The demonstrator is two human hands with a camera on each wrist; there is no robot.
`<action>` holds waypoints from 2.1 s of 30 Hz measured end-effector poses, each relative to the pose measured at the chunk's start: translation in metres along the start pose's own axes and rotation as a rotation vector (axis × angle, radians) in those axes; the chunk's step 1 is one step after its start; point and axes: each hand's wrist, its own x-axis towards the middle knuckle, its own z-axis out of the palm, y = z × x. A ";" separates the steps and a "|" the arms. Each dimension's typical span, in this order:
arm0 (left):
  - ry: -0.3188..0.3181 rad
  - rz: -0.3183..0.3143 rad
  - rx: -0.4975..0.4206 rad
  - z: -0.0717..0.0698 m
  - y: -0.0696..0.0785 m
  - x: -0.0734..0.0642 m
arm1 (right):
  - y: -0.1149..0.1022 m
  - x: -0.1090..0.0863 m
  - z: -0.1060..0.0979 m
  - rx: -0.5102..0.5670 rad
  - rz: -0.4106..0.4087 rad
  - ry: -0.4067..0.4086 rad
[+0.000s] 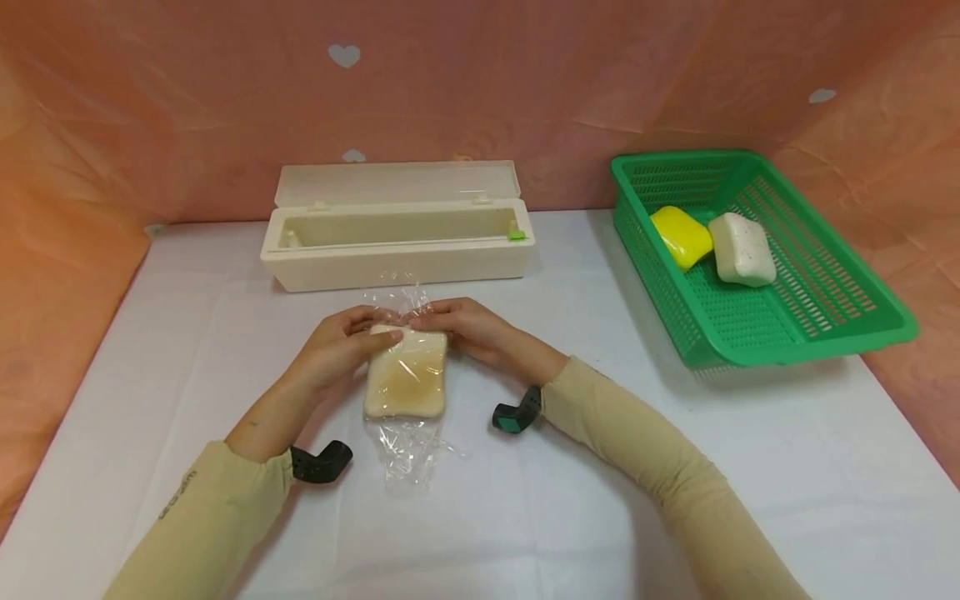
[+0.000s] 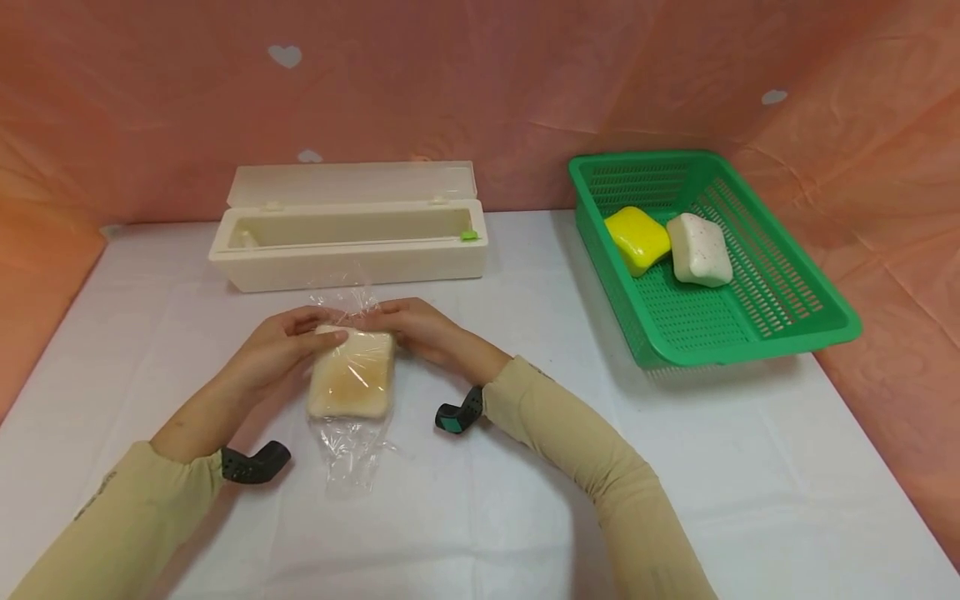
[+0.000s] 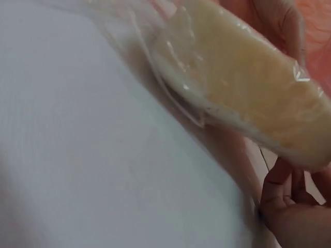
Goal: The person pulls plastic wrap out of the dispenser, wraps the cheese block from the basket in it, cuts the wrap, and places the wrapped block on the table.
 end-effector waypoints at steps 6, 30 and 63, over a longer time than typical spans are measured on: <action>0.058 -0.036 -0.029 0.001 0.001 0.000 | 0.003 0.000 0.000 -0.077 -0.056 0.081; 0.129 -0.067 0.023 0.000 -0.006 0.006 | -0.003 -0.003 -0.013 -0.517 -0.227 -0.019; -0.286 0.472 0.731 -0.012 -0.014 -0.045 | -0.009 -0.038 -0.018 -1.268 -0.540 -0.488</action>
